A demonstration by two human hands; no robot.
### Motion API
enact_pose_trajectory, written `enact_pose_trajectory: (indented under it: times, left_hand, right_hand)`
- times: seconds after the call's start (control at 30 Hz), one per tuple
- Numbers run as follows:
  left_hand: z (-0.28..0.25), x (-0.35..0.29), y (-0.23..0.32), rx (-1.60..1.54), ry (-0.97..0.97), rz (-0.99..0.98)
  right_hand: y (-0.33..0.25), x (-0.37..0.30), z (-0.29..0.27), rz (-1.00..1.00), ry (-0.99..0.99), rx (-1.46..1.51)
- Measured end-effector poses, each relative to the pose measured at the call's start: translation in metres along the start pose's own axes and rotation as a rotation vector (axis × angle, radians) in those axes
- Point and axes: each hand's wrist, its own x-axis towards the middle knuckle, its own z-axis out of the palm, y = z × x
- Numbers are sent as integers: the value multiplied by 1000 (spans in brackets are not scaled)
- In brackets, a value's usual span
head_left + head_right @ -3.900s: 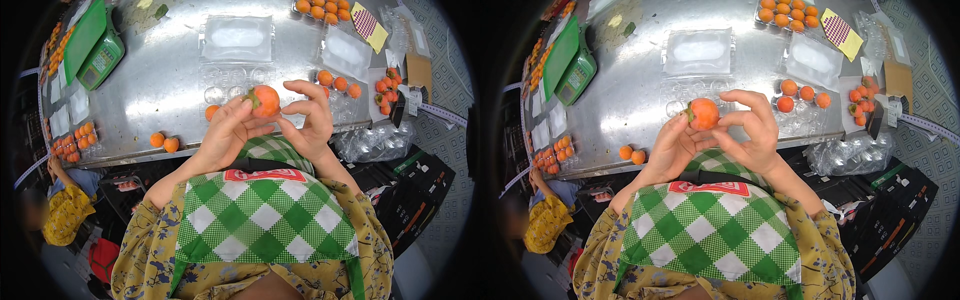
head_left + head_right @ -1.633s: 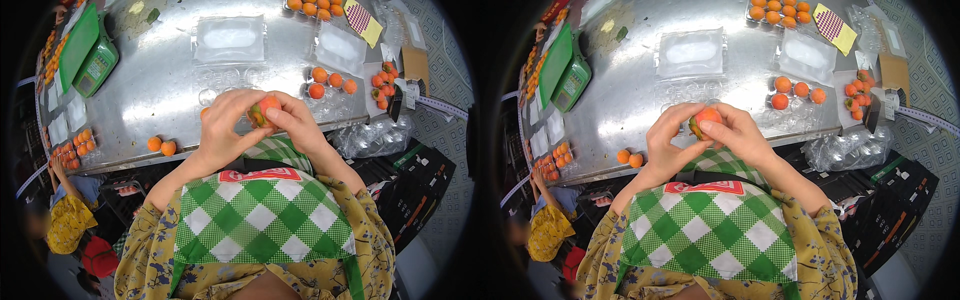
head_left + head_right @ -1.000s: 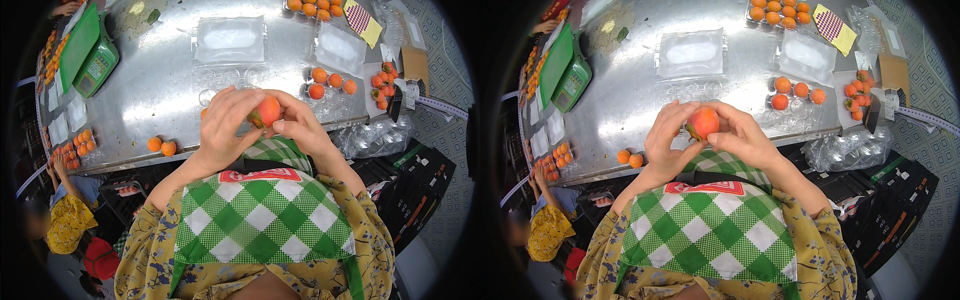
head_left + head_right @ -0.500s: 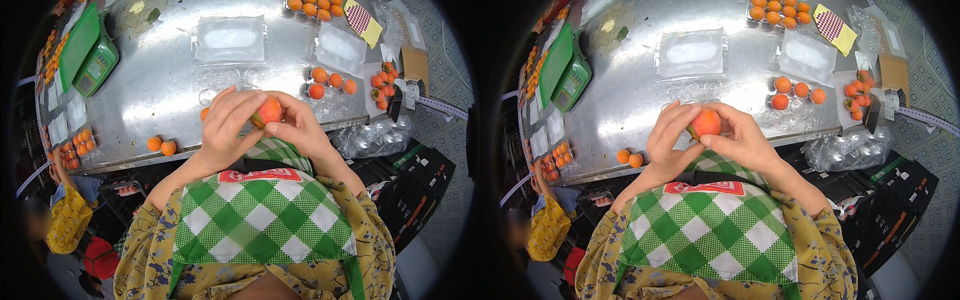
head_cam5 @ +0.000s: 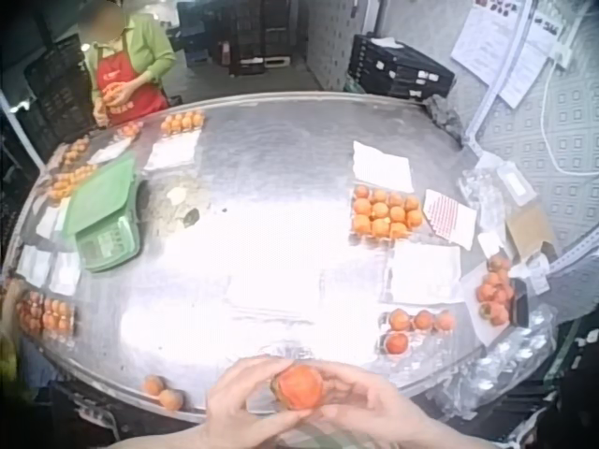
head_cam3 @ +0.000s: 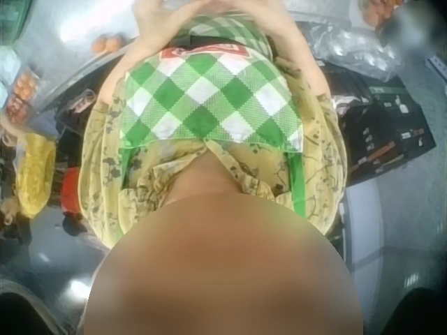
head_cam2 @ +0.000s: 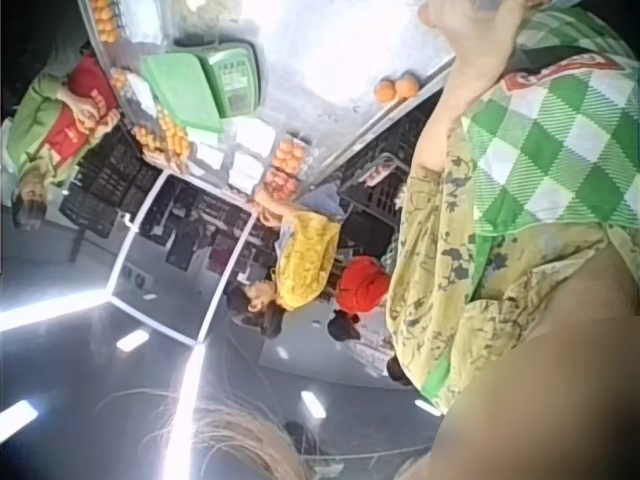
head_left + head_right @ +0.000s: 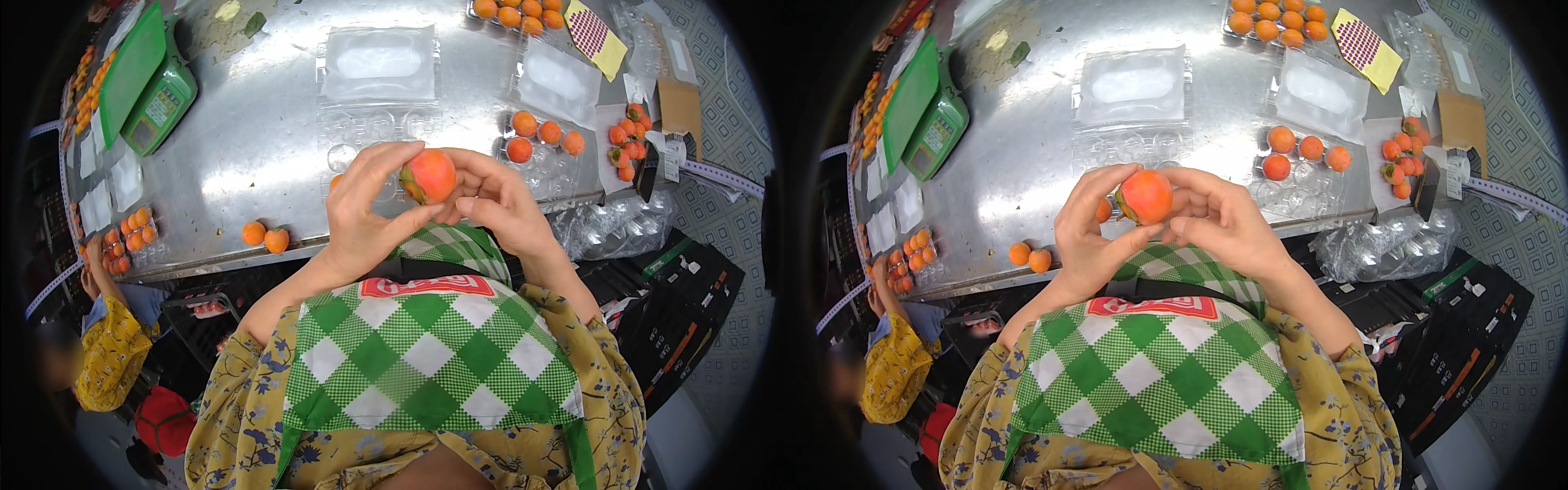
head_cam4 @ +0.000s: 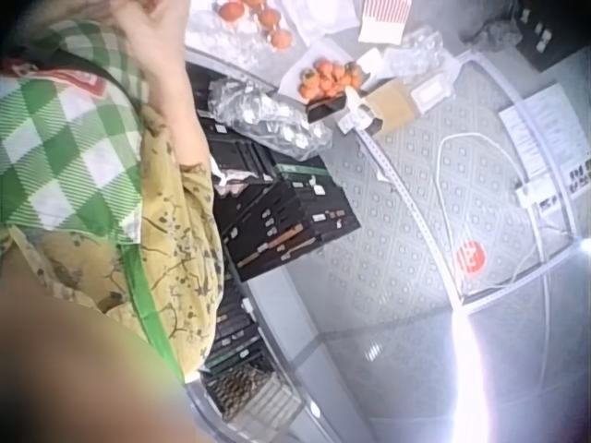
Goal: The person picks persimmons from a metal table, rotates them to inspect the surface, and places them into clear plastic clamshell trays. The person also handles empty trays and stacks them on the table. A coworker is visible in the background performing similar tasks.
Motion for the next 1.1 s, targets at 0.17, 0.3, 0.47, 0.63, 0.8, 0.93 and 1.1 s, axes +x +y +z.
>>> enact_pose_trajectory:
  times: [0.17,0.3,0.47,0.63,0.8,0.93,1.1]
  left_hand:
    - [0,-2,0,-148,-16,-134]
    - [-1,0,6,-524,-42,-461]
    - [-2,-7,-6,-1016,-131,-777]
    - [-2,-4,1,-1052,-244,-856]
    - [1,-7,-5,-1032,-272,-886]
    - [-3,-1,-5,-964,-387,-764]
    - [1,-3,-6,-843,-283,-775]
  right_hand:
    - [14,-1,-20,-242,217,-386]
    - [1,-6,-25,-380,240,-769]
    - [1,12,6,-748,209,-984]
    - [12,20,5,-770,150,-1060]
    - [5,12,1,-618,142,-902]
    - [11,4,-10,-258,142,-45]
    - [12,-4,-15,-246,249,-272]
